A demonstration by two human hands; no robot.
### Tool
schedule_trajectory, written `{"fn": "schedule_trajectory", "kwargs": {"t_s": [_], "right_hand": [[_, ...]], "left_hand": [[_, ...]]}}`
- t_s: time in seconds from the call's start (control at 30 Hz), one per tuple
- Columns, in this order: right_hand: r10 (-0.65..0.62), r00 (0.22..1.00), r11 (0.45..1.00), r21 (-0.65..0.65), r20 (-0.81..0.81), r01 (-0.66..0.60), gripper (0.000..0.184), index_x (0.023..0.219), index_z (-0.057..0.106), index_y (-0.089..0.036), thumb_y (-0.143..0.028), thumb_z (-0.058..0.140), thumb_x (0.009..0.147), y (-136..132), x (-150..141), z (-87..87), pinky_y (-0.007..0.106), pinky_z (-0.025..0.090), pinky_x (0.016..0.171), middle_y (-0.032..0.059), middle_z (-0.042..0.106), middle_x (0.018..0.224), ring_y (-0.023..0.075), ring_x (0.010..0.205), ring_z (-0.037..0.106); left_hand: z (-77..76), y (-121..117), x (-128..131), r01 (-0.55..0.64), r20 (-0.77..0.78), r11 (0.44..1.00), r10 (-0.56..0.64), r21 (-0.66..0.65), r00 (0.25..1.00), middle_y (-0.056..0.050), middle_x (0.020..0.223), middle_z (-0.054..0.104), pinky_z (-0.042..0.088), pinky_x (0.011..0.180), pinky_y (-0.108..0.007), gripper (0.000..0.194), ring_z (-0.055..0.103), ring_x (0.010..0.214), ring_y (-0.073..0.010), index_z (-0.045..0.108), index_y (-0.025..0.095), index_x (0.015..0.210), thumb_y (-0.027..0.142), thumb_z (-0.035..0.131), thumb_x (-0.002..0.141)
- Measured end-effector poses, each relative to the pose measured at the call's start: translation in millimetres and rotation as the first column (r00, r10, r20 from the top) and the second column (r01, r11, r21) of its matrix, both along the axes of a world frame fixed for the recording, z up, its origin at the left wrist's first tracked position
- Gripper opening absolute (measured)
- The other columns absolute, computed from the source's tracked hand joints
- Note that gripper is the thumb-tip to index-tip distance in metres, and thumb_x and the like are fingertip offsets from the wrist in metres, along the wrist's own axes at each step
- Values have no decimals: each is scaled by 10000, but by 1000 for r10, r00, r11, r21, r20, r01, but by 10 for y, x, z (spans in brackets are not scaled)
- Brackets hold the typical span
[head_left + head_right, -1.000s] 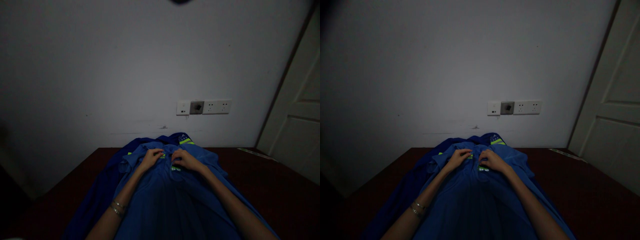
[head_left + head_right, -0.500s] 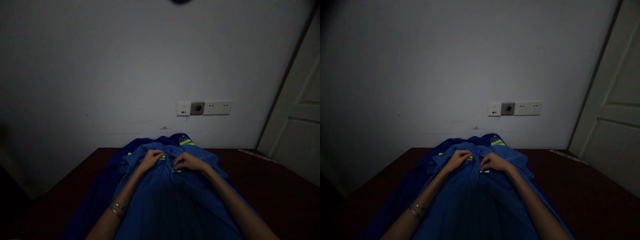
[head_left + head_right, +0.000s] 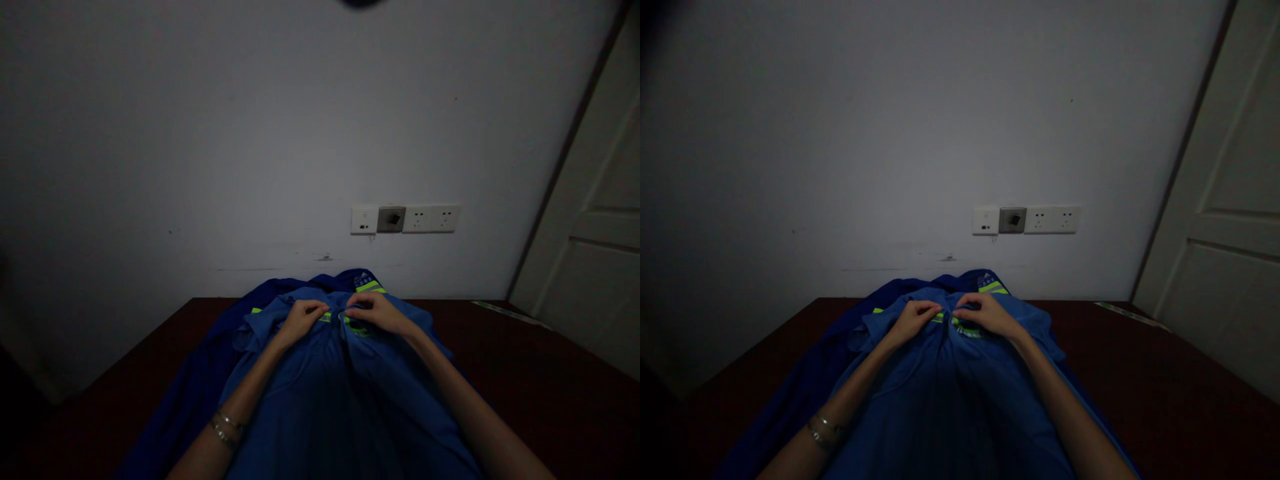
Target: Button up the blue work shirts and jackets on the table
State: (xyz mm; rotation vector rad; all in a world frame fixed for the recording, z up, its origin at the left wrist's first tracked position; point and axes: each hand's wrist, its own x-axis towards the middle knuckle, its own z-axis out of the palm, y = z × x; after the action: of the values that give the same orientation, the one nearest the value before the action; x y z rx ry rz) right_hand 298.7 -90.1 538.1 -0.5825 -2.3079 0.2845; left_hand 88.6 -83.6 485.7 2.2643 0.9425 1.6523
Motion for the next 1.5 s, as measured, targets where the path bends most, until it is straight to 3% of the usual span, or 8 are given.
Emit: {"fn": "schedule_trajectory", "kwargs": {"t_s": [0.43,0.57,0.67,0.97,1.13,1.37,1.5], "right_hand": [[-55,998,998,-29,44,57,212,797,670,-145,-329,637,697,224,66,-98,274,443,712,42,673,805,173,759,598],[-47,999,996,75,3,47,204,800,660,-156,-343,614,732,147,27,-84,274,432,723,37,663,809,168,769,587],[-26,999,987,159,-39,32,199,805,653,-163,-347,601,750,96,-16,-87,279,421,768,42,659,841,175,823,581],[-85,996,977,199,9,81,187,827,665,-170,-326,586,759,125,-116,-205,269,430,731,37,673,826,168,787,596],[-100,994,989,114,42,94,185,855,676,-172,-287,600,731,150,-79,-187,291,439,759,41,682,859,180,814,605],[27,995,985,-172,101,-9,248,908,653,-140,-211,604,675,236,7,-181,288,479,721,53,680,836,175,789,625],[37,995,988,-154,98,-22,254,919,649,-144,-248,606,691,236,52,-153,289,477,723,52,678,834,171,778,624]], "left_hand": [[-70,75,51,86,70,994,-81,-72,994,-88,893,698,474,785,-289,271,637,822,-201,697,114,901,284,613,706],[-119,106,70,165,98,972,-150,-166,984,-93,878,698,482,762,-286,360,638,810,-193,648,96,1014,286,612,711],[-135,126,76,179,91,965,-164,-193,982,-97,897,693,480,759,-276,291,633,824,-196,681,94,904,296,616,704],[-146,128,118,158,113,977,-142,-145,983,-61,777,699,471,684,-255,223,619,729,-177,697,113,761,308,611,694],[-149,141,131,139,108,981,-125,-135,986,-65,787,700,473,694,-260,235,621,744,-182,699,115,763,323,620,688],[-122,141,109,130,143,978,-107,-165,984,-77,812,703,481,723,-278,234,631,760,-195,701,112,771,317,638,676],[-122,165,85,120,173,980,-93,-157,980,-84,825,703,485,724,-284,262,635,772,-203,702,111,780,342,643,670]]}}
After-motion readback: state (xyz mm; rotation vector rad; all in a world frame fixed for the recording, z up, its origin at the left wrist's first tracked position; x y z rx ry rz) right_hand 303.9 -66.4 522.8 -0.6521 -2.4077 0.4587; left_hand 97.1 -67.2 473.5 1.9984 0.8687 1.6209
